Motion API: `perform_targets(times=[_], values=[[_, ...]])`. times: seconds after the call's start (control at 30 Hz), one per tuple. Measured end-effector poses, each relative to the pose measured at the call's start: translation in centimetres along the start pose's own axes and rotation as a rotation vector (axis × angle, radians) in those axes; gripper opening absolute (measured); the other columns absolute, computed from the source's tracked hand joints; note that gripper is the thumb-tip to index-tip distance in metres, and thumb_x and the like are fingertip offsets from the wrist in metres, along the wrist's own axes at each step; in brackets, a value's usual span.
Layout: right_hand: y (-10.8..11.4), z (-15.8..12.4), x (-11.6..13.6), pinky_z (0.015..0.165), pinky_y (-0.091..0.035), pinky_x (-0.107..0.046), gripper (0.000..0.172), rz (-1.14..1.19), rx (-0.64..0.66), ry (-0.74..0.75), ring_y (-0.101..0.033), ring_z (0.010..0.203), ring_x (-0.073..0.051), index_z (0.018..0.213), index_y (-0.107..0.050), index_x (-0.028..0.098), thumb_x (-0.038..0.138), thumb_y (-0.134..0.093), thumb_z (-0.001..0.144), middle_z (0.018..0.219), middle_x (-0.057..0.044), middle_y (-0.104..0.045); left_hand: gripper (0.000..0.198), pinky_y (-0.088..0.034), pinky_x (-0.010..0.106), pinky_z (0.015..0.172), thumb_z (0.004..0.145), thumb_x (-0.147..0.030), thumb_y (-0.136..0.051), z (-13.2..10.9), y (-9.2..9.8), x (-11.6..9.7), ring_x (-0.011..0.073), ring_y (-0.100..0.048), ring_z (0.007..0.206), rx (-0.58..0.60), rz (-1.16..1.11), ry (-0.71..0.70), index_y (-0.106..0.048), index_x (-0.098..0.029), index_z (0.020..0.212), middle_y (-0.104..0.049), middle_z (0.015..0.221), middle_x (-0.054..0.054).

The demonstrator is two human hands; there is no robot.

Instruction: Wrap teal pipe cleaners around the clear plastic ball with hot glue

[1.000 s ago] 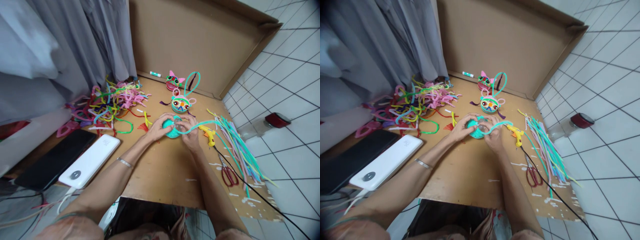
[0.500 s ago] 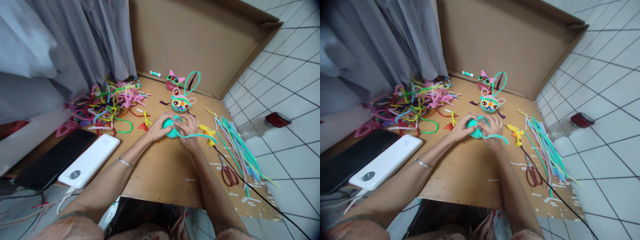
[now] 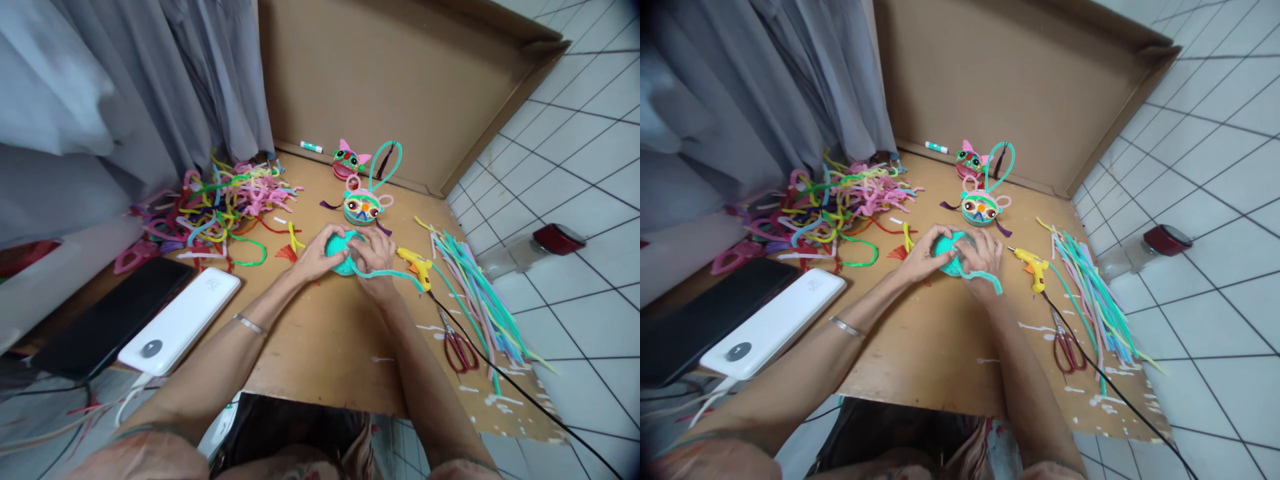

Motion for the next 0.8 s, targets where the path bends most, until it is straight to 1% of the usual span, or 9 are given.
perform_targets(times=[0.27,0.43,0.57,0.67,0.8], values=[[0.01,0.07,0.27,0.100,-0.040,-0.044,0.029,0.088,-0.006,-0.116,-0.054,0.122,-0.025,0.097,-0.071,0.028,0.020,-0.044,0.093,0.122,-0.006,-0.067,0.033,-0.046,0.040,0.103,0.082,-0.040,-0.062,-0.09,0.04,-0.07,0.0251,-0.061,0.118,0.014,0.010,0.022,-0.049,-0.020,0.104,-0.062,0.132,0.012],[0.53,0.22,0.58,0.102,-0.039,-0.045,0.021,0.178,0.007,-0.138,-0.053,0.124,-0.025,0.097,-0.071,0.028,0.027,-0.049,0.094,0.125,-0.005,-0.065,0.031,-0.046,0.040,0.104,0.081,-0.037,-0.062,-0.08,0.05,-0.30,0.0254,-0.060,0.120,0.015,-0.005,0.032,-0.049,-0.020,0.103,-0.062,0.132,0.011],[0.66,0.27,0.45,0.103,-0.039,-0.045,0.019,0.251,0.037,-0.206,-0.054,0.122,-0.026,0.094,-0.070,0.027,0.033,-0.053,0.094,0.124,-0.005,-0.064,0.030,-0.045,0.041,0.105,0.079,-0.035,-0.063,-0.04,-0.07,-0.34,0.0260,-0.060,0.122,0.015,-0.026,0.039,-0.049,-0.020,0.101,-0.062,0.131,0.012],[0.63,0.27,0.34,0.104,-0.040,-0.045,0.019,0.296,0.026,-0.238,-0.055,0.122,-0.026,0.092,-0.070,0.025,0.034,-0.054,0.093,0.125,-0.007,-0.063,0.030,-0.044,0.042,0.106,0.078,-0.033,-0.063,-0.03,-0.14,-0.21,0.0263,-0.059,0.122,0.016,-0.021,0.037,-0.049,-0.020,0.101,-0.062,0.131,0.012],[0.58,0.26,0.33,0.102,-0.042,-0.045,0.020,0.295,0.028,-0.237,-0.055,0.122,-0.026,0.093,-0.070,0.025,0.033,-0.053,0.094,0.127,-0.008,-0.062,0.030,-0.045,0.041,0.106,0.078,-0.034,-0.063,0.01,-0.18,-0.02,0.0253,-0.059,0.123,0.015,-0.025,0.033,-0.049,-0.020,0.101,-0.062,0.131,0.011]])
Point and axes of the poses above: each hand's wrist, its own z-axis towards the middle knuckle, its own y-axis out of the back of the hand, x = y × z, the point moved 5 cm from there along z, towards the middle knuckle
